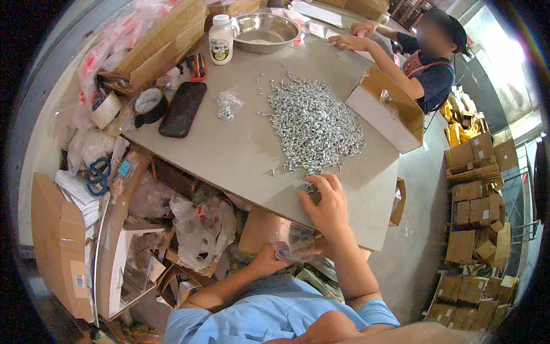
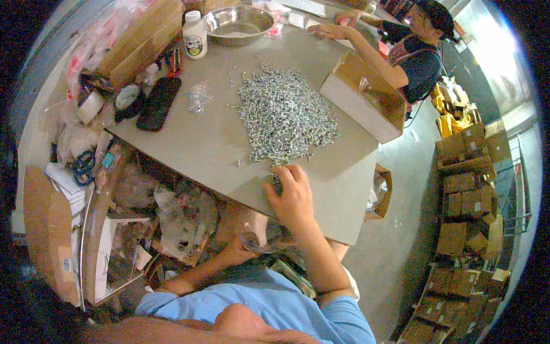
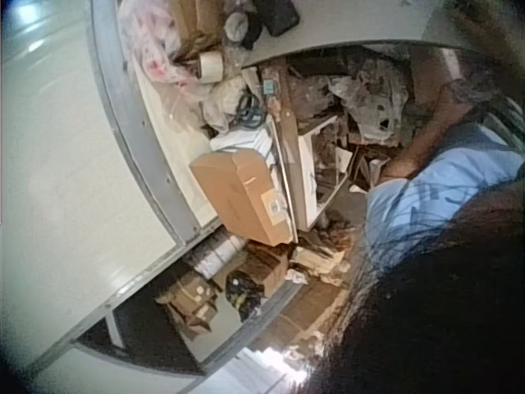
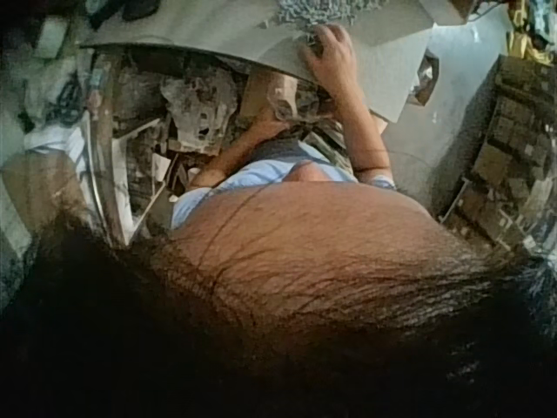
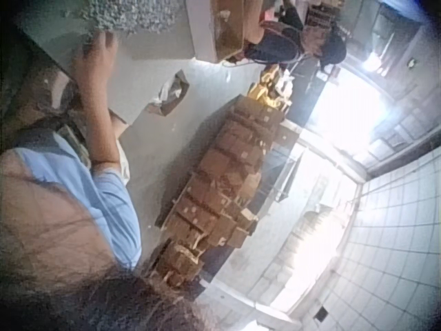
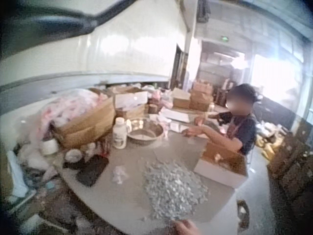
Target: The person picks up screws from a pile on the table and places them one at a time into a small plastic bag, then seals the bag.
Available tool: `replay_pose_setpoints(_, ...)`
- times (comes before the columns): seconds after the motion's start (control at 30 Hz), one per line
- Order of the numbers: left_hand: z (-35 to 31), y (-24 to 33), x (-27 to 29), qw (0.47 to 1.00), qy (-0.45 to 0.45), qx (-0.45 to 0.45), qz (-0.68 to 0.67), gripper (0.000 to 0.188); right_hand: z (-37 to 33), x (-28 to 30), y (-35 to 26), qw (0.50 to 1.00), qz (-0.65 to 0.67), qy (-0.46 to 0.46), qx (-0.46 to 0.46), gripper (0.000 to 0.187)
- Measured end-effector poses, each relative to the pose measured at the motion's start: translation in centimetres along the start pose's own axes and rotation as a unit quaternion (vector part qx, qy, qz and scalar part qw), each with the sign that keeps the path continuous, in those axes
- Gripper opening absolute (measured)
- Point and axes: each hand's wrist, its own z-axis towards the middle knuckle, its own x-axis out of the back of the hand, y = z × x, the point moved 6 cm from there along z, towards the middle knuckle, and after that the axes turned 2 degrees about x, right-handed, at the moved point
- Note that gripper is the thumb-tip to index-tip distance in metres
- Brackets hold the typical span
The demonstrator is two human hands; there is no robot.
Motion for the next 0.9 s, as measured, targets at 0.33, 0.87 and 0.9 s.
replay_pose_setpoints(0.33,0.0,-1.0,-0.3,1.000,0.017,-0.002,-0.009,0.026,-2.3,-0.4,-2.4,0.974,0.057,-0.218,0.035,0.011)
replay_pose_setpoints(0.87,-0.1,0.0,0.1,0.999,0.018,0.012,0.030,0.029,2.1,0.4,2.7,0.999,-0.047,-0.028,-0.005,0.017)
replay_pose_setpoints(0.9,-0.1,0.1,0.1,0.999,0.022,0.005,0.030,0.030,1.8,0.5,2.8,0.999,-0.048,-0.024,-0.007,0.016)
